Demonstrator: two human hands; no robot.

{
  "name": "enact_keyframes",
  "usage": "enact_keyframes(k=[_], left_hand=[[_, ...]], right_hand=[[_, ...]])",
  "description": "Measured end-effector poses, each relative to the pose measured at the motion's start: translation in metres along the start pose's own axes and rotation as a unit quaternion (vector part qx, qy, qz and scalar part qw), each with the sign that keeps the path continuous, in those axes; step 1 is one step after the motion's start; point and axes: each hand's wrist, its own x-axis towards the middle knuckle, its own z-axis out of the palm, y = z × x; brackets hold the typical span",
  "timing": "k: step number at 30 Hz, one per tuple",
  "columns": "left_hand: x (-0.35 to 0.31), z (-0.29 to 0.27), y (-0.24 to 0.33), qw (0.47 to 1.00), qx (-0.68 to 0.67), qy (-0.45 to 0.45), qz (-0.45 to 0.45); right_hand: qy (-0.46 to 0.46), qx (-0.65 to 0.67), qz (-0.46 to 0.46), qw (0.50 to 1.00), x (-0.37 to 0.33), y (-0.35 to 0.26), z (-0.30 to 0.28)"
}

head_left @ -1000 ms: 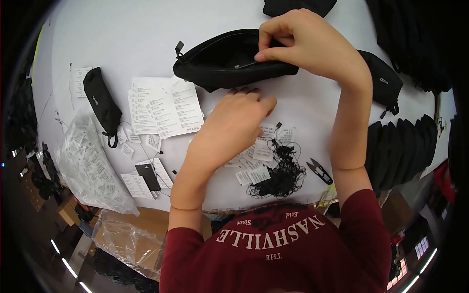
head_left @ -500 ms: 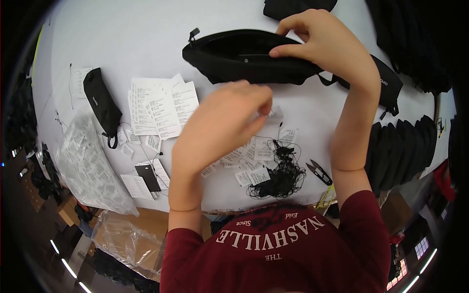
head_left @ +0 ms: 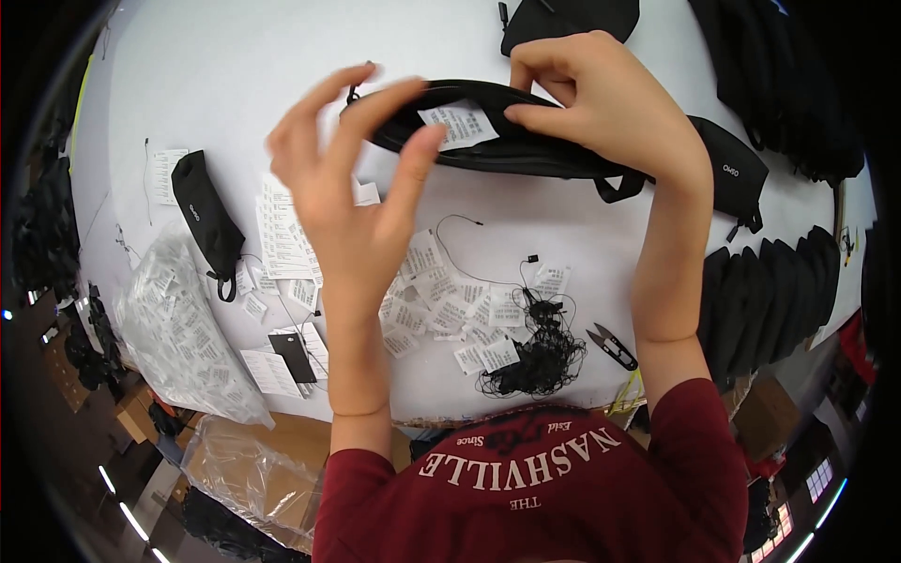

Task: Packing small black pouches with instructional cards and silica gel packets before placing them into a bin.

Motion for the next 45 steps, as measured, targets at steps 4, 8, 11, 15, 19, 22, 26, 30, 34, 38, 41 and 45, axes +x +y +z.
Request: enact_keyframes(k=[4, 8, 11, 15, 19, 22, 26, 30, 34, 38, 41, 45], left_hand=[[0.002, 0.0, -0.002, 1.0, 0.017, -0.012, 0.0], [-0.002, 0.002, 0.005, 0.996, 0.061, -0.065, 0.025], [-0.002, 0.001, 0.0, 0.986, 0.126, -0.109, 0.018], [-0.004, 0.005, -0.012, 0.995, -0.044, 0.081, -0.036], [-0.005, 0.012, -0.001, 0.808, -0.501, 0.085, -0.298], [-0.021, 0.015, -0.008, 0.647, -0.652, 0.046, -0.392], [-0.014, 0.007, -0.014, 0.628, -0.638, 0.153, -0.418], [-0.015, -0.006, -0.028, 0.598, -0.71, 0.158, -0.336], [-0.015, -0.007, -0.029, 0.594, -0.714, 0.182, -0.322], [-0.014, -0.011, -0.016, 0.663, -0.656, 0.097, -0.347], [-0.008, -0.012, -0.004, 0.694, -0.619, -0.066, -0.362], [-0.004, -0.011, 0.003, 0.664, -0.638, -0.14, -0.365]], right_hand=[[0.065, 0.069, 0.016, 0.995, -0.002, 0.001, -0.004], [0.056, 0.061, 0.011, 0.996, 0.002, -0.008, -0.002], [0.076, 0.084, 0.002, 0.994, 0.005, -0.004, 0.003], [0.084, 0.135, 0.042, 0.986, 0.006, -0.005, 0.003], [0.114, 0.271, 0.042, 0.955, 0.002, -0.014, 0.006], [0.097, 0.241, -0.049, 0.965, 0.004, -0.024, 0.019], [0.099, 0.253, -0.034, 0.962, 0.004, -0.047, 0.029], [0.159, 0.325, -0.014, 0.932, 0.003, -0.06, 0.046], [0.194, 0.309, -0.023, 0.931, 0.008, -0.054, 0.052], [0.257, 0.229, -0.12, 0.931, 0.01, -0.037, 0.023], [0.337, 0.219, -0.149, 0.903, 0.012, -0.053, 0.014], [0.279, 0.171, -0.099, 0.94, 0.003, -0.038, 0.007]])
